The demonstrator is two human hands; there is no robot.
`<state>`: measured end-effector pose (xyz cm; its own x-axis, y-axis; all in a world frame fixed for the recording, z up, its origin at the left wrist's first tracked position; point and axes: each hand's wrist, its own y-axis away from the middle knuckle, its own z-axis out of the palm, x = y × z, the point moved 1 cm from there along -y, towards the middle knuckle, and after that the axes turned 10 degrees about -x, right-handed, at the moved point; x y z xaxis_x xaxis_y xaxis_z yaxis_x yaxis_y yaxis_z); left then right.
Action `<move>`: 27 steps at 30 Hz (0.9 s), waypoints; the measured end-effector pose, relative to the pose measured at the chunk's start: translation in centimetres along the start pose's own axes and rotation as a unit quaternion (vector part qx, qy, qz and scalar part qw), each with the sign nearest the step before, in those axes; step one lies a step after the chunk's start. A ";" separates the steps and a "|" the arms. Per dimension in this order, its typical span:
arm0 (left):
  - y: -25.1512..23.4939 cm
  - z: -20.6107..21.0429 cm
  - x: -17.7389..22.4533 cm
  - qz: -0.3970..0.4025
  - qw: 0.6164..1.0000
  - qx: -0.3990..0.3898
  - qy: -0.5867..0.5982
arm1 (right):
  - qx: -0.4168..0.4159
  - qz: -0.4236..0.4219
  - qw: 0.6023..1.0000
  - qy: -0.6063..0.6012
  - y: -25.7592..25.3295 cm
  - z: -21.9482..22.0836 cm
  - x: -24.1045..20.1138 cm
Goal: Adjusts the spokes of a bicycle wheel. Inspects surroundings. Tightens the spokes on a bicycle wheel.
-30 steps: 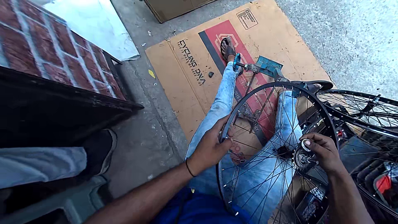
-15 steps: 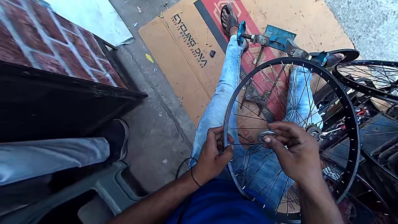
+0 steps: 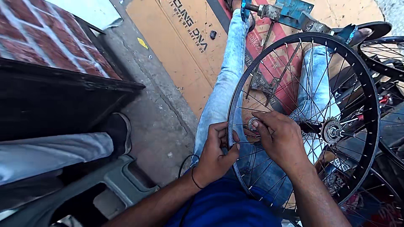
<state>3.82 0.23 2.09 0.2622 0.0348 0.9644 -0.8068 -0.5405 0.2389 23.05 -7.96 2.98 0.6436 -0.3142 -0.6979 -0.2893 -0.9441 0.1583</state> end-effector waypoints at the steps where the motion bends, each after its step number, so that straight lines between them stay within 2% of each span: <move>1: 0.0 0.0 0.0 -0.002 1.000 0.000 -0.003 | 0.007 0.004 1.000 0.003 0.2 0.2 0.1; 12: 0.0 0.1 0.0 0.007 1.000 -0.002 -0.001 | 0.050 0.031 0.998 -0.024 0.1 1.2 -0.1; 17: 0.1 0.0 -0.1 0.005 1.000 -0.003 -0.010 | 0.070 -0.023 0.997 0.034 0.3 1.6 -0.1; 22: 0.2 0.0 -0.3 0.001 1.000 -0.002 -0.012 | -0.034 -0.084 0.988 0.123 0.7 1.3 0.3; 27: 0.3 0.2 -0.1 -0.001 1.000 0.004 -0.009 | -0.097 -0.121 0.987 0.051 0.2 0.4 0.8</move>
<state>3.64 -0.17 2.01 0.2725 0.0211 0.9619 -0.8024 -0.5467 0.2393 23.20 -8.32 2.19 0.7481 -0.0769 -0.6592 0.0157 -0.9909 0.1334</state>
